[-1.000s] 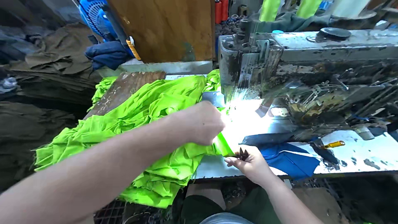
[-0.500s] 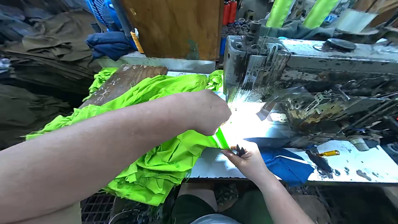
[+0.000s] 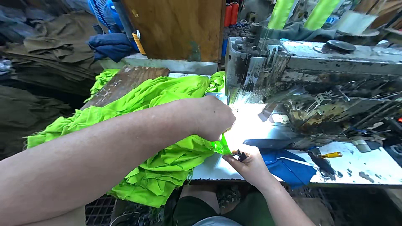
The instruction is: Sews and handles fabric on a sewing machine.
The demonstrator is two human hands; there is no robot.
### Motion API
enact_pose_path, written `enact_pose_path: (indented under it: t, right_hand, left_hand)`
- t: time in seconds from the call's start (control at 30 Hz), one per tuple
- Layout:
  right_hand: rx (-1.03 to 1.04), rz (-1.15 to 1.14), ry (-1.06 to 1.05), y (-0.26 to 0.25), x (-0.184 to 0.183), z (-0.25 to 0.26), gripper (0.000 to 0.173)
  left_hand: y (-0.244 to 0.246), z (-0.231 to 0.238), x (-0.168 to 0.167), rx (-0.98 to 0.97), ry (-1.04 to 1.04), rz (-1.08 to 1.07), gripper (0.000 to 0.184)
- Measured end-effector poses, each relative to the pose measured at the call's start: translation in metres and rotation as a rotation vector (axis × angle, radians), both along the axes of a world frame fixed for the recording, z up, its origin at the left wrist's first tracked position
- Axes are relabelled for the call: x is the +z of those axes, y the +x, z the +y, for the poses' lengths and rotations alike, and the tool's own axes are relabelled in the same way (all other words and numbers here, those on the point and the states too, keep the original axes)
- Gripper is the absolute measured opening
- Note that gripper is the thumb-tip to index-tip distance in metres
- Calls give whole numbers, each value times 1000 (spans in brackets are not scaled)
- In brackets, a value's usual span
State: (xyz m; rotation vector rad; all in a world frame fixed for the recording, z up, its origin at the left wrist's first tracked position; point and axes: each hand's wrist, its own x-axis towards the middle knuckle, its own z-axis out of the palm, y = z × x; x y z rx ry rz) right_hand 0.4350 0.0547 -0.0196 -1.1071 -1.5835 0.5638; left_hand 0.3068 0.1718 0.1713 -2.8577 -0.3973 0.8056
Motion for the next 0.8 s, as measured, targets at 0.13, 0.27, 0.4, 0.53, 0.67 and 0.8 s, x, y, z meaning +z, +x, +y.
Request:
enact_pose_path:
  t: [0.13, 0.27, 0.4, 0.53, 0.67, 0.8]
  right_hand:
    - [-29, 53, -33, -1, 3, 1, 9]
    - [-25, 104, -50, 0, 8, 5, 11]
    - [-53, 130, -57, 3, 9, 1, 12]
    - [-98, 61, 27, 0, 1, -24, 14]
    - [-156, 5, 137, -1, -6, -35, 16]
    - [-158, 18, 121, -2, 2, -24, 16]
  left_hand:
    - [-5, 12, 4, 12, 62, -74, 19]
    - [-14, 18, 1, -95, 72, -273, 22]
    - [-29, 5, -36, -204, 23, -674, 26]
    - [-40, -14, -104, -198, 74, -847, 10]
    - [-51, -27, -132, -189, 219, -961, 21]
    - [-43, -15, -125, -126, 210, -941, 16]
